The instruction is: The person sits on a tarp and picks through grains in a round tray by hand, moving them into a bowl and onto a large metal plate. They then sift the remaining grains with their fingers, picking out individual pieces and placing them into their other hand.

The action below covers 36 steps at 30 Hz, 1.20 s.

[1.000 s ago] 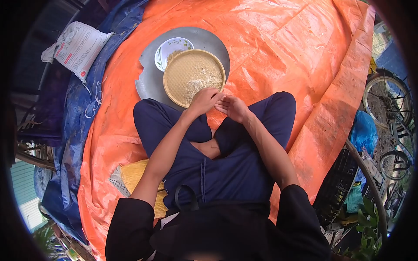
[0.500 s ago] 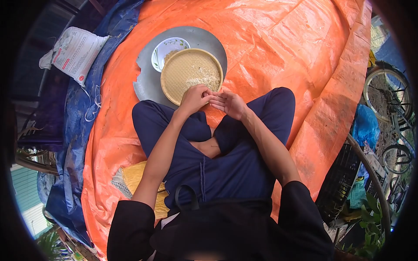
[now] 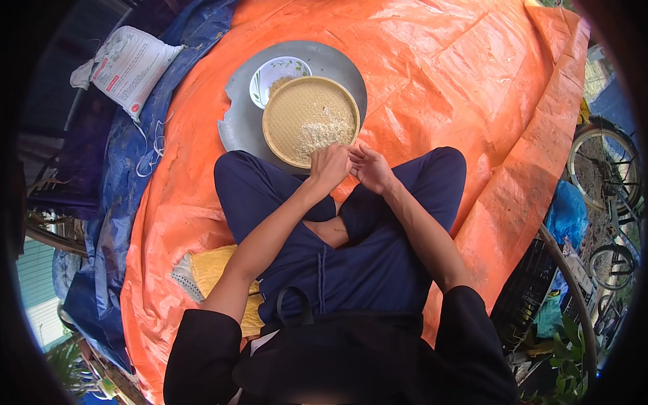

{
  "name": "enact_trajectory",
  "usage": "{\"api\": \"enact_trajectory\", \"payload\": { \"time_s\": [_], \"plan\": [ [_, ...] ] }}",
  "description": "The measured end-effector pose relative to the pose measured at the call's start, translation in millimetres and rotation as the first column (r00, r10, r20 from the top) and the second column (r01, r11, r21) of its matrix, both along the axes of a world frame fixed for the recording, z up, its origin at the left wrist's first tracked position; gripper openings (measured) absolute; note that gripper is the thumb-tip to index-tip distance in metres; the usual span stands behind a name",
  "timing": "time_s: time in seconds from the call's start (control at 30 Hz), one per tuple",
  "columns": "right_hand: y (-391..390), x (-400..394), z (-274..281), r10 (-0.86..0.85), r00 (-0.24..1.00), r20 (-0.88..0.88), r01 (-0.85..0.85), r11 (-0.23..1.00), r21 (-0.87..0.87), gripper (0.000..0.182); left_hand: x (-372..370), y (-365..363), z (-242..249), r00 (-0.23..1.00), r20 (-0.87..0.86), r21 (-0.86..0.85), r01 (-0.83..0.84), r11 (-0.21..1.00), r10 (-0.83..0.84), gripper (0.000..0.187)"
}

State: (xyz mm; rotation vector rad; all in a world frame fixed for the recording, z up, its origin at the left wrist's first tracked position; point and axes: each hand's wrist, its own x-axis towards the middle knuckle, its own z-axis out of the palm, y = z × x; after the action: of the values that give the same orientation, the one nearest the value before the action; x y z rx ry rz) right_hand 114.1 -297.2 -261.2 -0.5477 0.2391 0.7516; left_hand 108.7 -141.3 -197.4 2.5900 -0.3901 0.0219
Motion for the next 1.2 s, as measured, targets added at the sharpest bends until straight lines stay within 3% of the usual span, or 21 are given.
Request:
{"api": "enact_trajectory", "payload": {
  "time_s": [0.13, 0.23, 0.27, 0.37, 0.43, 0.53, 0.63, 0.83, 0.93, 1.03, 1.2],
  "plan": [
    [-3, 3, -4, 0.028, 0.999, 0.031, -0.03, 0.998, 0.056, 0.047, 4, -1, -15, 0.996, 0.074, 0.047, 0.049, 0.998, -0.052, 0.017],
    [1, 2, 9, -0.026, 0.999, 0.023, 0.027, 0.999, -0.034, 0.051, 20, 18, -13, 0.999, -0.033, -0.012, -0.024, 1.0, 0.024, 0.019],
    [0, 3, 15, -0.025, 0.999, 0.04, 0.027, 0.998, -0.049, 0.052, 26, 32, -14, 0.995, 0.035, -0.079, -0.088, 0.993, 0.091, 0.021],
    [0, 0, 19, -0.03, 0.998, 0.062, 0.035, 0.995, -0.09, 0.053, 46, 80, 9, 0.937, -0.225, -0.019, -0.277, 0.961, 0.266, 0.02],
    [1, 0, 19, -0.027, 0.998, 0.059, 0.034, 0.991, -0.127, 0.053, 54, 110, 1, 0.884, -0.302, 0.095, -0.345, 0.934, 0.358, 0.02],
    [3, 0, 20, 0.003, 0.998, 0.066, 0.008, 0.987, -0.157, 0.053, 54, 121, -16, 0.863, -0.194, 0.18, -0.436, 0.882, 0.467, 0.019],
    [2, 1, 17, 0.009, 0.998, 0.063, 0.002, 0.983, -0.182, 0.05, 49, 114, -22, 0.902, -0.197, 0.056, -0.382, 0.923, 0.385, 0.017],
    [-1, 1, 16, -0.037, 0.999, 0.031, 0.042, 0.979, -0.2, 0.049, 49, 108, -28, 0.899, -0.359, 0.164, -0.205, 0.965, 0.252, 0.015],
    [0, 2, 17, -0.045, 0.999, 0.015, 0.047, 0.975, -0.217, 0.05, 48, 111, -36, 0.927, -0.255, 0.198, -0.228, 0.953, 0.275, 0.012],
    [1, 2, 18, -0.047, 0.999, 0.01, 0.048, 0.979, -0.198, 0.051, 48, 114, -42, 0.931, -0.225, 0.144, -0.259, 0.955, 0.287, 0.01],
    [2, 2, 20, -0.037, 0.999, 0.01, 0.038, 0.982, -0.185, 0.052, 48, 108, -39, 0.924, -0.24, 0.21, -0.251, 0.945, 0.298, 0.012]
  ]
}}
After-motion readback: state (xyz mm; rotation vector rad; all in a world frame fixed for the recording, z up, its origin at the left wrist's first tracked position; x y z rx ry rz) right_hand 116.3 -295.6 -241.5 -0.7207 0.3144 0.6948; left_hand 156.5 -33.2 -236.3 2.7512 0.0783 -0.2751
